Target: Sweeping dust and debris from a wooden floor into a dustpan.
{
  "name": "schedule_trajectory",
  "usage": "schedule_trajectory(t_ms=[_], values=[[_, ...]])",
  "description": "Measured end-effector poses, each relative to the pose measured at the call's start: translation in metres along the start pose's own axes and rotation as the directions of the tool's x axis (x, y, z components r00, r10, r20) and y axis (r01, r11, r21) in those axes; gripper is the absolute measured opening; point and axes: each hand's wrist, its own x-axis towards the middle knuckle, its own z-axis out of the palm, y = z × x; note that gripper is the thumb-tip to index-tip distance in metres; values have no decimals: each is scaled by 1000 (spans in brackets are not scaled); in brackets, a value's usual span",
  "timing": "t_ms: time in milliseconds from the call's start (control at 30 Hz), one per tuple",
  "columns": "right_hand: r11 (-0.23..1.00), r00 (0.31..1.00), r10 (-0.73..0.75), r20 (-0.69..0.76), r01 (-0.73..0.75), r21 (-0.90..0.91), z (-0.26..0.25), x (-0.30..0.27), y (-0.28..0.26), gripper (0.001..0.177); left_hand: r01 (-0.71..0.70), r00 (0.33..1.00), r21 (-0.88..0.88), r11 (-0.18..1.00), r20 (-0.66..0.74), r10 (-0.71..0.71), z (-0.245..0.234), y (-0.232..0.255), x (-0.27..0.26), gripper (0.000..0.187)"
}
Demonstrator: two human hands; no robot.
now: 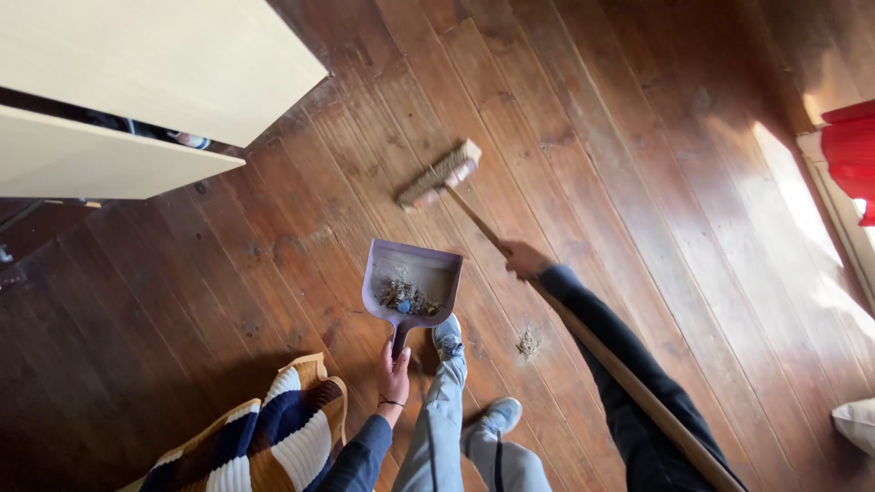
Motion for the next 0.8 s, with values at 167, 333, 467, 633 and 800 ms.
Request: schedule_trajectory(t_ms=[167, 333, 467, 633, 800], values=[[973, 980, 201, -9, -198, 117, 33, -117, 80, 78, -95, 991, 55, 994, 100, 89, 31, 13, -36, 49], [909, 928, 373, -9, -364, 205, 89, -224, 182, 76, -107, 958, 68, 992, 273, 85, 58, 15, -90, 52], [799, 878, 478, 19, -444, 406, 129, -295, 241, 77, -208, 922, 132, 969, 358, 149, 74, 1, -124, 49], [736, 821, 572, -1, -512, 444, 170, -359, 272, 78, -211, 900, 258, 943, 428, 84, 82, -28, -149, 57], [743, 863, 496, -95, -364, 562, 162, -393, 269, 71, -260, 877, 237, 936, 463, 126, 80, -1, -163, 52]])
